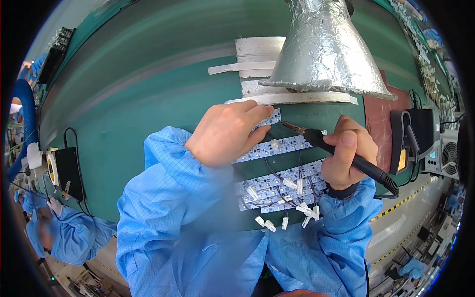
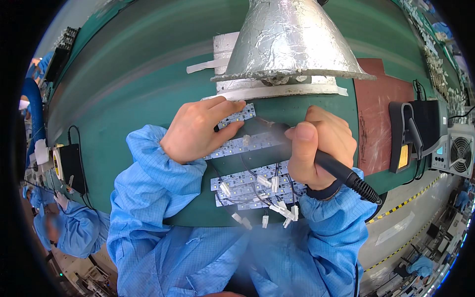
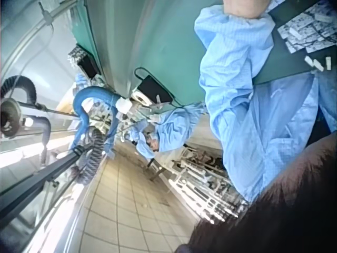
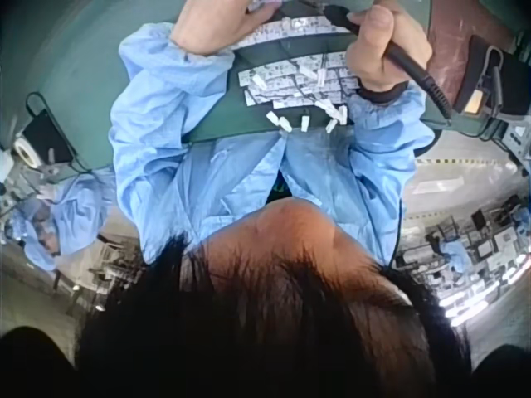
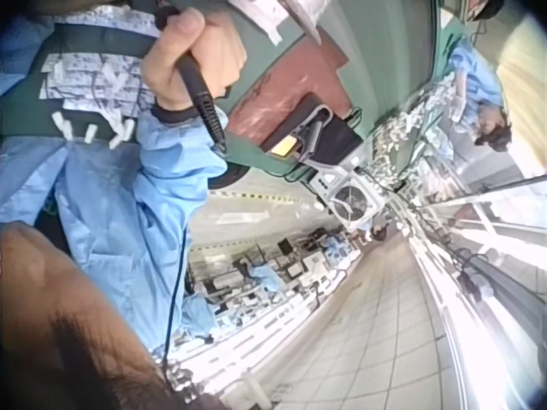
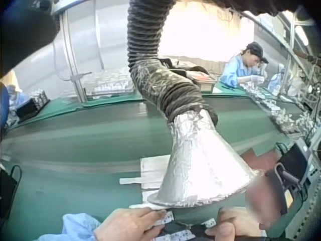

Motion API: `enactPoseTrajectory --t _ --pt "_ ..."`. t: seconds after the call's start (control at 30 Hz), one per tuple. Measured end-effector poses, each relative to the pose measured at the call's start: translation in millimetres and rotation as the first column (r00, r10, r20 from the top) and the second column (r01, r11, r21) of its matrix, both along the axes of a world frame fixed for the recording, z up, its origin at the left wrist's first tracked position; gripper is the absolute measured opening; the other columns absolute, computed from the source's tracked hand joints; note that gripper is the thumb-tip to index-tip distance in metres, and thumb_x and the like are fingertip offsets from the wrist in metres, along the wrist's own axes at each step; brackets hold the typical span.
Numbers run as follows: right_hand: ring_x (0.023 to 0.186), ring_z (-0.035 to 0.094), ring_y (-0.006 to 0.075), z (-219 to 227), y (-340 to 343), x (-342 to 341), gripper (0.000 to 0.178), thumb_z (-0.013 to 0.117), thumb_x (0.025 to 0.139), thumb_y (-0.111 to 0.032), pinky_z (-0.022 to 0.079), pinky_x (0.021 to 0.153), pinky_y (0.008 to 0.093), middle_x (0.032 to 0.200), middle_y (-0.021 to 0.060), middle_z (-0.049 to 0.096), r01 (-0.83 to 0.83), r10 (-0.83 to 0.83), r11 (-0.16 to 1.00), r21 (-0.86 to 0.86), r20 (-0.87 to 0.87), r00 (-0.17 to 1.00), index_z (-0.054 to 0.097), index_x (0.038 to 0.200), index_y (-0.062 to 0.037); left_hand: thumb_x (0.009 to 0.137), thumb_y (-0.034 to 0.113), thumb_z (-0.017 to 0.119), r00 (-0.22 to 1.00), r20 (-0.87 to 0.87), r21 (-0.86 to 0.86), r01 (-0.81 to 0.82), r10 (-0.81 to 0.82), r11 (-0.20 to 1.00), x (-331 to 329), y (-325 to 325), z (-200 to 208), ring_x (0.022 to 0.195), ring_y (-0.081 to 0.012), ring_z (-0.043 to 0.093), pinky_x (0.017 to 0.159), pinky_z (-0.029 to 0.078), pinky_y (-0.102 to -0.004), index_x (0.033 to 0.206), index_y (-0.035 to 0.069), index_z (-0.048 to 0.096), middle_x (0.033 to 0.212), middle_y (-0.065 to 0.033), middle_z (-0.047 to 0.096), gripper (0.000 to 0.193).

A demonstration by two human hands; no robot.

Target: Soldering electronic components onto small circuit board strips at a manual assembly station.

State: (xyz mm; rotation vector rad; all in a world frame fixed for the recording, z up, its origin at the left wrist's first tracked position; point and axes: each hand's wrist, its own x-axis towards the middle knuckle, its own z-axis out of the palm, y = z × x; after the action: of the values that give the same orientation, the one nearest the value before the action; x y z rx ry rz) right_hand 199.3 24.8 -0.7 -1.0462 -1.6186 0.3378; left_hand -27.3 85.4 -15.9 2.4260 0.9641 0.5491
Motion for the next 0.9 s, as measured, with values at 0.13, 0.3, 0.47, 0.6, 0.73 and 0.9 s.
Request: enactPoseTrajectory --t 0.13,0.3,0.47,0.6,0.73,0.9 --pt "0.042 0.042 0.0198 -1 1 0 0.035 0.055 0.097 -0.013 0.03 0.042 0.0337 0.053 0.0068 0.044 0.017 -0.015 0.999 0.043 -0.036 0.999 0.056 0.065 0.0004 0.087 0.017 0.068 1.0 0.006 -0.005 0.004 -0.004 1.0 1 -2 -2 0.084 -0.0328 0.067 0.071 0.054 -0.0436 0.109 0.004 0.068 0.092 -0.0121 0.067 0.026" --pt "0.041 0.042 0.0197 -6 3 0 0.035 0.055 0.097 -0.013 0.03 0.041 0.0335 0.053 0.007 0.045 0.019 -0.017 0.999 0.038 -0.054 0.998 0.055 0.065 0.0006 0.087 0.017 0.068 1.0 -0.003 -0.004 -0.002 0.001 1.0 0 -1 -5 0.083 -0.0331 0.067 0.071 0.054 -0.0438 0.109 0.004 0.068 0.092 -0.0124 0.067 0.025" --pt "0.051 0.04 0.0137 0 2 1 0.039 0.049 0.1 -0.022 0.027 0.048 0.0307 0.059 0.0072 0.048 0.007 -0.006 1.0 0.015 -0.018 1.0 0.053 0.071 0.0033 0.087 0.017 0.068 1.0 -0.004 -0.003 -0.002 0.002 1.0 2 1 2 0.083 -0.0334 0.067 0.071 0.054 -0.0439 0.109 0.004 0.067 0.092 -0.0127 0.067 0.025" --pt "0.051 0.039 0.0137 -4 4 -3 0.04 0.049 0.101 -0.023 0.027 0.048 0.0306 0.059 0.0069 0.047 0.014 -0.014 1.0 -0.012 -0.03 0.999 0.053 0.07 0.0031 0.087 0.017 0.068 1.0 -0.012 -0.014 -0.006 0.006 1.0 1 2 -1 0.083 -0.0335 0.067 0.07 0.054 -0.044 0.109 0.004 0.067 0.092 -0.0127 0.067 0.025" --pt "0.052 0.041 0.0144 8 0 1 0.04 0.049 0.1 -0.022 0.028 0.049 0.0307 0.059 0.0071 0.047 0.04 -0.041 0.999 -0.034 -0.006 0.999 0.053 0.068 0.0028 0.087 0.017 0.068 1.0 -0.001 -0.007 0.0 0.0 1.0 4 4 5 0.083 -0.0341 0.067 0.07 0.054 -0.0442 0.11 0.005 0.067 0.093 -0.0131 0.068 0.026" --pt "0.063 0.05 0.0188 9 -9 28 0.044 0.052 0.098 -0.022 0.038 0.058 0.0339 0.07 0.0146 0.059 0.184 -0.159 0.982 0.053 -0.311 0.937 0.056 0.062 0.0033 0.081 0.015 0.075 0.998 0.055 0.058 -0.011 0.008 0.998 2 -1 0 0.076 -0.0343 0.068 0.065 0.055 -0.0408 0.108 0.003 0.07 0.094 -0.0162 0.069 0.03"
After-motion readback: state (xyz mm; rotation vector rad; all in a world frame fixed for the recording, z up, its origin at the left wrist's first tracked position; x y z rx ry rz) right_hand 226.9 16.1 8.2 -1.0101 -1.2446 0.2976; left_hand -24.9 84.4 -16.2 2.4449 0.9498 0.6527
